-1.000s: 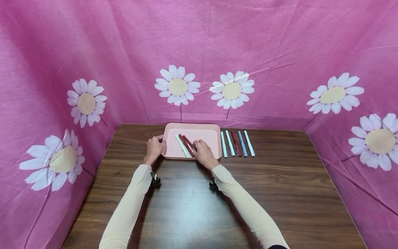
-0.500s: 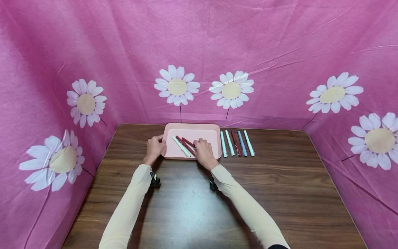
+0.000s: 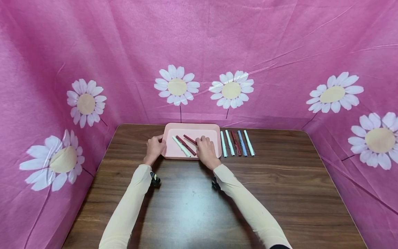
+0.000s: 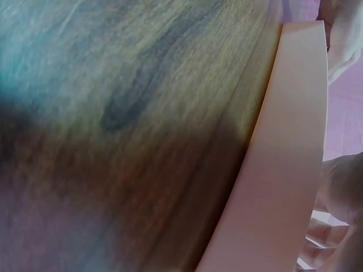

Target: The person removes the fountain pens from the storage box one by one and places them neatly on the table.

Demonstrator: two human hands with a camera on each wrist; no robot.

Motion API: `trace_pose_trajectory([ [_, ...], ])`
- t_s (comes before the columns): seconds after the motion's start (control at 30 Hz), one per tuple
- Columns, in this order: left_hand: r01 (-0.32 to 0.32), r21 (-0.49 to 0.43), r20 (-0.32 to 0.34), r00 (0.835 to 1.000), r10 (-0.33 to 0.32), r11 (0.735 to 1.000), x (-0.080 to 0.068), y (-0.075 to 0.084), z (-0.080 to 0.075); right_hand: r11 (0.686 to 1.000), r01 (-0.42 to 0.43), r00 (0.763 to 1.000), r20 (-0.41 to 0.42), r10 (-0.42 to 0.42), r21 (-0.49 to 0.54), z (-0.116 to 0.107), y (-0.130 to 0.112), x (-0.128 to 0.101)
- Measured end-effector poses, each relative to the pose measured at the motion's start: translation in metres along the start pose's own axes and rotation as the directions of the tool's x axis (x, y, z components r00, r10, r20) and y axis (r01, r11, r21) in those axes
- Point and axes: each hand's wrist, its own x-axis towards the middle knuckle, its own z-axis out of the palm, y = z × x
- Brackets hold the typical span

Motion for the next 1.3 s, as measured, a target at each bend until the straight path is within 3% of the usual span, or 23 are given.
trace_pose_trajectory([
  [0.47, 0.003, -0.015, 0.002, 1.0, -0.003, 1.0, -0.001, 0.002, -0.001, 1.0, -0.016, 0.998, -0.06, 0.016, -0.001, -0.014, 0.013, 0.001],
  [0.63, 0.007, -0.015, 0.006, 1.0, -0.006, 1.0, -0.001, 0.002, -0.001, 0.996, 0.027, 0.987, -0.158, -0.014, 0.081, -0.013, 0.02, -0.001],
  [0.8, 0.015, -0.02, 0.009, 1.0, -0.015, 1.0, -0.002, 0.002, -0.002, 0.997, 0.044, 0.975, -0.221, -0.03, 0.059, -0.018, 0.024, -0.003],
  [1.3, 0.008, -0.01, 0.007, 1.0, -0.008, 1.0, -0.001, 0.0, -0.001, 0.999, 0.034, 0.975, -0.222, -0.03, 0.011, -0.028, 0.042, -0.01],
])
